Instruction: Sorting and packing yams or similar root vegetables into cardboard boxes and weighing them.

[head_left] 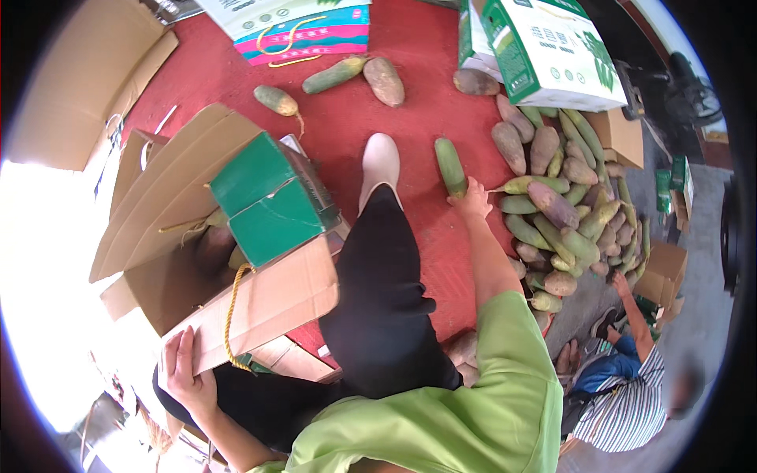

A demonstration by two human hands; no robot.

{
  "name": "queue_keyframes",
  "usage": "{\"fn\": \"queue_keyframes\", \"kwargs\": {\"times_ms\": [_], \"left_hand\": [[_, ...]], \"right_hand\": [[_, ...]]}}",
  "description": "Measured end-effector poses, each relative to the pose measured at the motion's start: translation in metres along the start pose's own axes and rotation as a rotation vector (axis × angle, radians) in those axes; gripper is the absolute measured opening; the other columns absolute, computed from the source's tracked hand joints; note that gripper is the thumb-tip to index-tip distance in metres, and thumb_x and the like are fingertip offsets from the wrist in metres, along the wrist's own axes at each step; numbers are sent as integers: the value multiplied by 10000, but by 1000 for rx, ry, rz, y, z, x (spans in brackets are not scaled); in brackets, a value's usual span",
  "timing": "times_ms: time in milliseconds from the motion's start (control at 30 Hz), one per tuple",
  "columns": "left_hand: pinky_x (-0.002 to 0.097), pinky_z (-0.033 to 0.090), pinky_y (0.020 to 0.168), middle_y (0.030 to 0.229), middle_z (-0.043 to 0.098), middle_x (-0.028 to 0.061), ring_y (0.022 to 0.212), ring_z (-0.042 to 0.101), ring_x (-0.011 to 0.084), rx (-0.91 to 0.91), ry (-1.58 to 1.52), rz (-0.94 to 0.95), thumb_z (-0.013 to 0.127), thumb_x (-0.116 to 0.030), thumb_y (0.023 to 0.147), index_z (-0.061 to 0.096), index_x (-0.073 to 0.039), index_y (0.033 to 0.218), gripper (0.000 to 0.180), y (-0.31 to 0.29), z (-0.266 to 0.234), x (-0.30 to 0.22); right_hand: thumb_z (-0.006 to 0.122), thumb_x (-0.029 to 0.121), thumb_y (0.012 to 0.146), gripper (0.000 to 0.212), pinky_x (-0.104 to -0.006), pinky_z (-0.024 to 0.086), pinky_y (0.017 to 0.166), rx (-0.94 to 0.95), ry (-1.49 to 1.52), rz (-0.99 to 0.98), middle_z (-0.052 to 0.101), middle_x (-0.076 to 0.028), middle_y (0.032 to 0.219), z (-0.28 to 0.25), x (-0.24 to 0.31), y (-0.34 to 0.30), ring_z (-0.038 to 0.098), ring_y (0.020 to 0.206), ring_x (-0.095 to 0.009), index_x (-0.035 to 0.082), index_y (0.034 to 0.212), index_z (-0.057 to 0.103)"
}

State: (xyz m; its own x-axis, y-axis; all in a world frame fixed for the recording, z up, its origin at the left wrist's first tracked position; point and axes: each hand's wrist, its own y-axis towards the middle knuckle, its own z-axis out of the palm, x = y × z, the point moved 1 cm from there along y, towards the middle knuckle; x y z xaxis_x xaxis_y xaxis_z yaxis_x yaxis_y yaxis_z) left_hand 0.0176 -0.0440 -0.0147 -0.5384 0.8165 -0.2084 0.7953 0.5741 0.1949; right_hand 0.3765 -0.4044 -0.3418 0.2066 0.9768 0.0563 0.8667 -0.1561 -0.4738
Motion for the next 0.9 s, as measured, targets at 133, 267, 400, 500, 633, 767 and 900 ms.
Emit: {"fn": "queue_keyframes", "kwargs": {"times_ms": [133, 267, 400, 500, 633, 767, 900], "left_hand": [[356, 509, 739, 876, 642, 134, 801, 646, 310, 5, 29, 28, 583, 15, 613, 704, -4, 931, 341, 7, -7, -8], [363, 500, 714, 874, 649, 105, 814, 649, 274, 27, 40, 107, 639, -55, 575, 702, -40, 907, 339, 12, -11, -6], [356, 497, 712, 880, 653, 84, 836, 652, 258, 37, 14, 142, 632, -45, 577, 700, -47, 909, 339, 13, -16, -2], [360, 503, 719, 883, 657, 78, 844, 655, 262, 22, -20, 129, 626, -26, 599, 700, -48, 900, 310, 11, -19, 0], [343, 505, 752, 907, 649, 48, 874, 648, 222, 27, -71, 181, 655, -49, 634, 693, -46, 938, 306, 6, -21, 5], [348, 508, 747, 908, 644, 44, 875, 644, 219, -7, -115, 201, 673, -66, 674, 689, -52, 950, 277, 2, -24, 7], [337, 514, 742, 888, 641, 22, 848, 640, 201, -47, -105, 240, 658, -72, 674, 689, -62, 931, 259, -2, -21, 8]], "right_hand": [[841, 306, 634, 742, -496, 444, 953, -49, 43, -46, 576, -53, 1251, 20, 7, 0, 527, 1195, -283, 166, 1286, 515], [822, 221, 644, 599, -403, 529, 811, 82, 316, -28, 654, -103, 1083, 25, -7, 17, 635, 980, -247, 77, 1176, 587], [797, 119, 652, 522, -323, 524, 700, 227, 662, -89, 684, -111, 902, 33, -23, 27, 656, 771, -194, -29, 1114, 605], [781, 86, 673, 517, -314, 514, 675, 228, 765, -165, 673, -76, 897, 6, -22, 13, 641, 771, -176, -11, 1148, 600], [731, 27, 724, 520, -298, 503, 711, 279, 961, -390, 643, -47, 974, -72, 14, -38, 615, 810, -160, -10, 1214, 560], [711, 9, 739, 594, -284, 431, 926, 144, 952, -734, 593, -62, 1153, -181, 72, -116, 553, 1047, -148, -16, 1294, 500], [724, 40, 698, 652, -310, 387, 995, 35, 828, -860, 583, -69, 1175, -263, 125, -196, 530, 1115, -178, -34, 1302, 489]]}}
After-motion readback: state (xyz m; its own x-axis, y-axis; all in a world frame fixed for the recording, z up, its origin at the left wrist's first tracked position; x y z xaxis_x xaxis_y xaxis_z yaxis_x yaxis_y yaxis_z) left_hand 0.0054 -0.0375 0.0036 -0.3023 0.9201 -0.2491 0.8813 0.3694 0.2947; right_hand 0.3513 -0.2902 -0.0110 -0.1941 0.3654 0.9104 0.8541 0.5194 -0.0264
